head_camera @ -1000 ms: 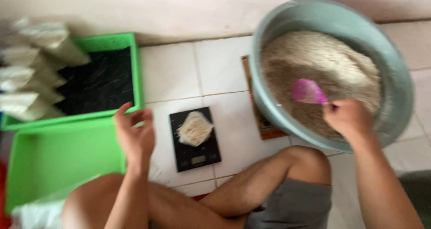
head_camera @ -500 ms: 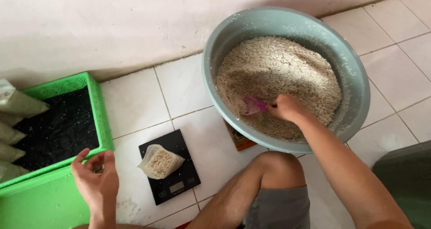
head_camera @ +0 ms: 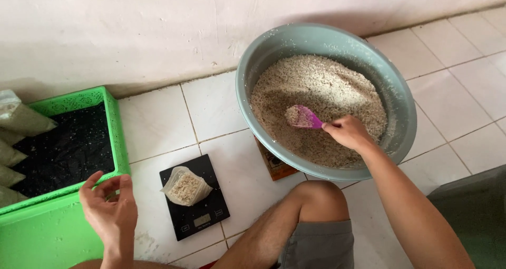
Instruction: The person scoops grains from a large tub into small plastic bags, weighs each bag on a digital scale, and seals the bags by hand.
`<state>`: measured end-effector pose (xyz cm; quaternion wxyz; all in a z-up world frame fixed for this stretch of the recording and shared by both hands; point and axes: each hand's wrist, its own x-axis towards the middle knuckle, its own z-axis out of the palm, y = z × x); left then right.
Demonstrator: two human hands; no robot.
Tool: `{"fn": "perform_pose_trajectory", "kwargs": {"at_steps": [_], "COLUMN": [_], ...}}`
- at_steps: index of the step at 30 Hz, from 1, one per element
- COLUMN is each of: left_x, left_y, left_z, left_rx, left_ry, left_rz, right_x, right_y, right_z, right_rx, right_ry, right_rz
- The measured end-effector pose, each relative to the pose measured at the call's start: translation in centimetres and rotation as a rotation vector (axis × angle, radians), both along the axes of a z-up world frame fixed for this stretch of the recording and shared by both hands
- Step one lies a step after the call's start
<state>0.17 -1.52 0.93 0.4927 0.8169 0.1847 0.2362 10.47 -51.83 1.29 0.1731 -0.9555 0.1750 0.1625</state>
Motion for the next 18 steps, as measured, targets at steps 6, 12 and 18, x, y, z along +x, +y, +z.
{"fn": "perform_pose_trajectory", "kwargs": {"at_steps": [6,12,18], "left_x": [-0.2,-0.4,-0.6], "left_y": [1.0,0.6,1.1], "left_z": [-1.1,-2.3,-1.6], "left_rx": [-0.054,-0.163,0.01], "left_ry": [0.037,0.11,0.275], "left_rz": [-0.052,-0.188,-0.383], "right_x": [-4.1,-7.6,-8.4], "right_y": [3.0,9.3,16.0], "right_z": [5.3,8.6,7.8], "right_rx": [0.128,0.218,0.428], "right_ry": [-0.288,-0.423,-0.521], "right_rz": [-0.028,0.124,0.288]}}
